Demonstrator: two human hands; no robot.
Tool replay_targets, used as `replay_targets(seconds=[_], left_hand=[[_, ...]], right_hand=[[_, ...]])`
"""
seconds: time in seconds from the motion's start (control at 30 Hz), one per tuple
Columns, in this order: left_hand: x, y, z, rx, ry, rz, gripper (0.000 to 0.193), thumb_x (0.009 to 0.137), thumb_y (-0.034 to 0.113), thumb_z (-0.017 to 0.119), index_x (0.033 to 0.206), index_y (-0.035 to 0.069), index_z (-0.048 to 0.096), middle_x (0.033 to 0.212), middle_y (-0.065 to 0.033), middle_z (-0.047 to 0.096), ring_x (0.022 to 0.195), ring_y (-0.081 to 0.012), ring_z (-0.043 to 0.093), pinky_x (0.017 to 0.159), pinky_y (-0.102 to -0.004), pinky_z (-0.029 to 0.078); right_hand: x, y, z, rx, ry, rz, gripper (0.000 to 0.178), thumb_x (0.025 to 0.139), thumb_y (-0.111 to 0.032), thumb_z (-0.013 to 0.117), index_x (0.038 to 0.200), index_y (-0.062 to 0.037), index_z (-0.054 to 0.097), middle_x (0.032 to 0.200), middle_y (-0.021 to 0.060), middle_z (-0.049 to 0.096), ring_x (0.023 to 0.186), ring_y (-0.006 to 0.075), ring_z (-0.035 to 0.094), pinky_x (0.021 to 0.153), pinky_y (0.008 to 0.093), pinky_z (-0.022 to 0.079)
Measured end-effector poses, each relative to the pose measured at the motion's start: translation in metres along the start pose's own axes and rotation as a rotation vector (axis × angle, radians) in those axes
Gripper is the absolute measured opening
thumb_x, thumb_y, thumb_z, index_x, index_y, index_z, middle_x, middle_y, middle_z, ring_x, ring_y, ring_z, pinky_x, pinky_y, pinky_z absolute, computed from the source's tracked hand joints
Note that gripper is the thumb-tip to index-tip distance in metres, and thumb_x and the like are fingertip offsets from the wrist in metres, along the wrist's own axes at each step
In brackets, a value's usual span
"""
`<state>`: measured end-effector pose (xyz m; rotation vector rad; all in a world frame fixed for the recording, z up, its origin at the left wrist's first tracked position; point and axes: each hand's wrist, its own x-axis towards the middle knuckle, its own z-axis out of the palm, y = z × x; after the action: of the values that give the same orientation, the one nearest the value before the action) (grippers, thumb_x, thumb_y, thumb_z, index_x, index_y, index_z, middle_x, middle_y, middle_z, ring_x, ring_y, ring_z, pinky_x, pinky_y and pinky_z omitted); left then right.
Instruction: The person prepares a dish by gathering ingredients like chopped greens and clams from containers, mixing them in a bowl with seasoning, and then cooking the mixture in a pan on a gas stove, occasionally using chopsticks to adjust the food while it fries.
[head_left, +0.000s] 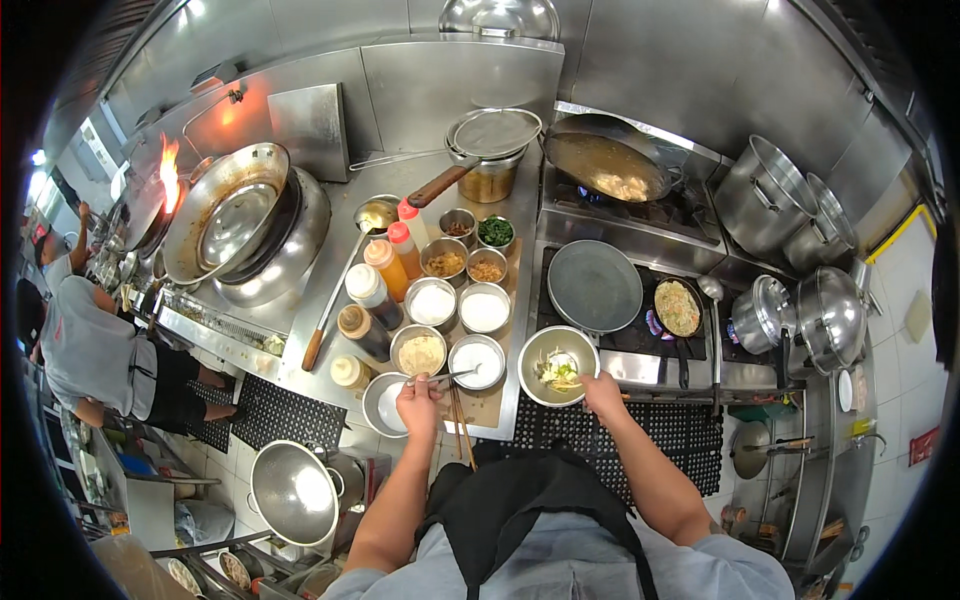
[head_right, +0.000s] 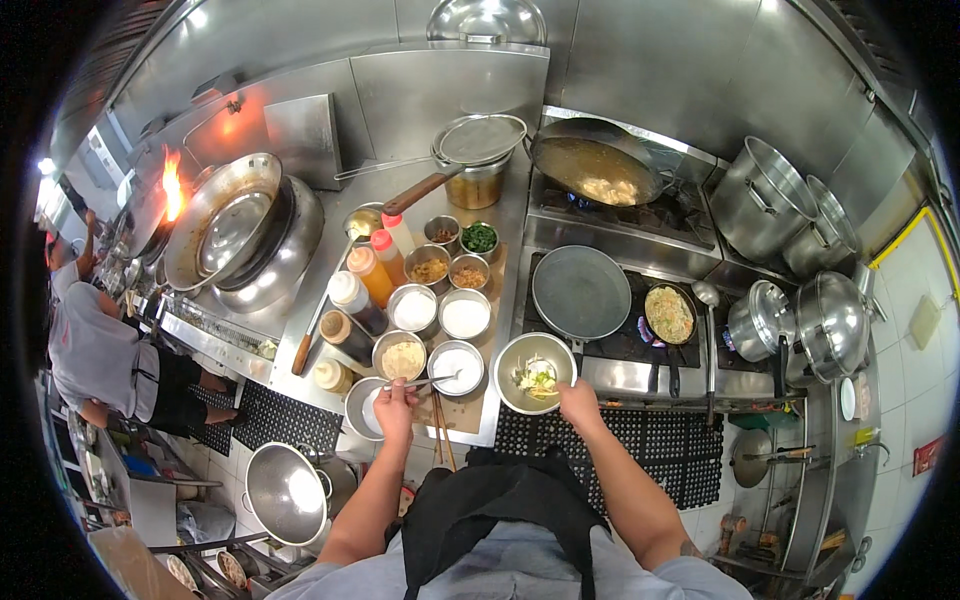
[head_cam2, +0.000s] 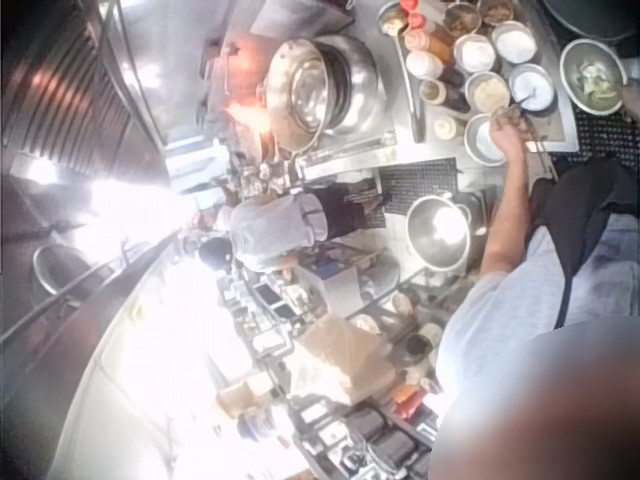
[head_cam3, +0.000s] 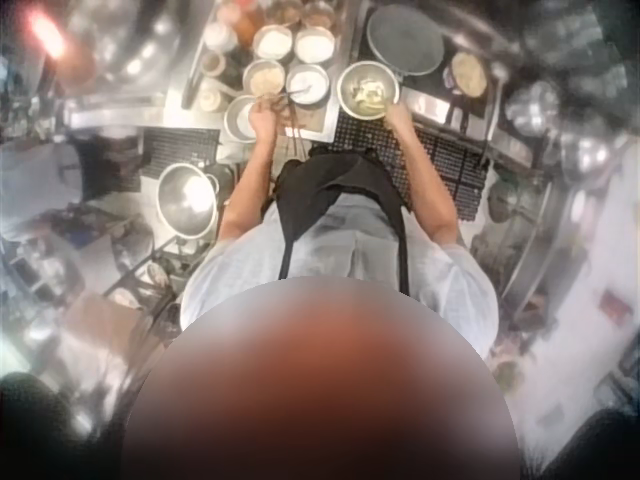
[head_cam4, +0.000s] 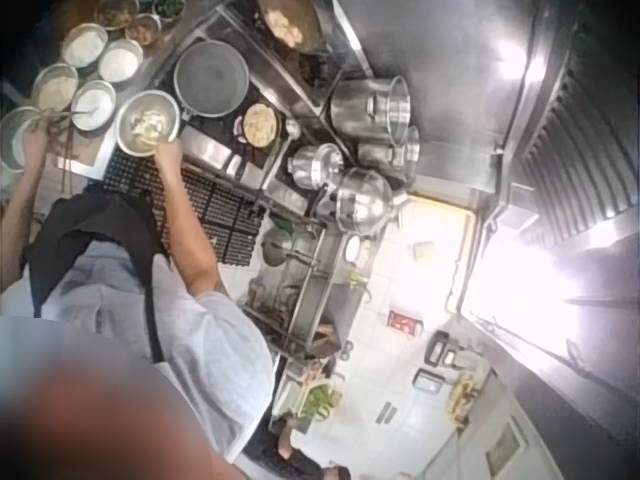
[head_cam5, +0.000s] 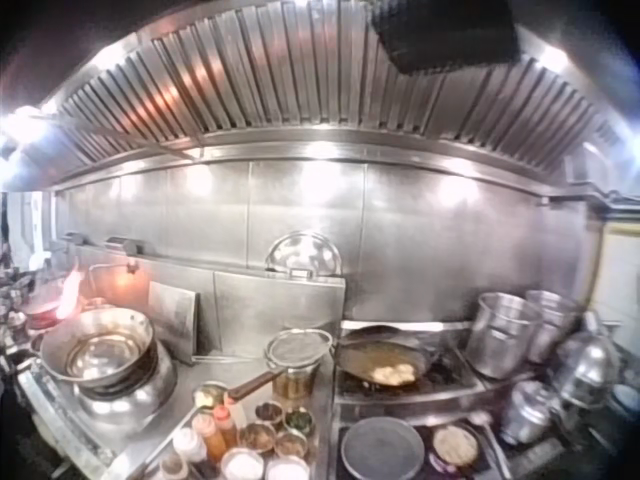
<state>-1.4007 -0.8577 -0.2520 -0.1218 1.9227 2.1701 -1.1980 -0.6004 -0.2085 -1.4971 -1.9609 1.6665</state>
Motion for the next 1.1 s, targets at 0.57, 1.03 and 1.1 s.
replay_targets(seconds=[0.57,1.03,1.1], left_hand=[[-0.007,0.080,-0.014,-0.152,0.012,-0.033,0.026,0.094,0.023,0.056,0.097,-0.002,0.059,0.077,-0.0117,0.067,0.053,-0.0099,0.054,0.046,-0.0206,0.037],[0.011,0.094,0.066,0.514,-0.135,0.598,0.019,0.090,0.018,0.059,0.094,0.001,0.068,0.074,-0.0144,0.067,0.069,-0.0304,0.066,0.065,-0.0363,0.051],[0.040,0.063,0.071,0.586,-0.121,0.578,0.021,0.090,0.020,0.058,0.096,0.003,0.068,0.075,-0.0155,0.067,0.069,-0.0305,0.066,0.065,-0.0365,0.051]], right_hand=[[0.035,0.009,0.023,-0.123,0.011,-0.029,0.040,0.079,-0.023,0.055,0.102,0.0085,0.063,0.097,0.0291,0.064,0.096,0.0409,0.062,0.080,0.0433,0.047],[0.026,-0.015,0.038,-0.116,-0.061,0.023,0.039,0.079,-0.024,0.054,0.097,0.0083,0.064,0.085,0.0274,0.066,0.082,0.0365,0.066,0.071,0.0422,0.048],[0.023,-0.010,0.037,-0.022,-0.028,-0.054,0.029,0.082,-0.022,0.054,0.079,0.0065,0.061,0.053,0.0078,0.053,0.040,0.0161,0.047,0.036,0.0326,0.033]])
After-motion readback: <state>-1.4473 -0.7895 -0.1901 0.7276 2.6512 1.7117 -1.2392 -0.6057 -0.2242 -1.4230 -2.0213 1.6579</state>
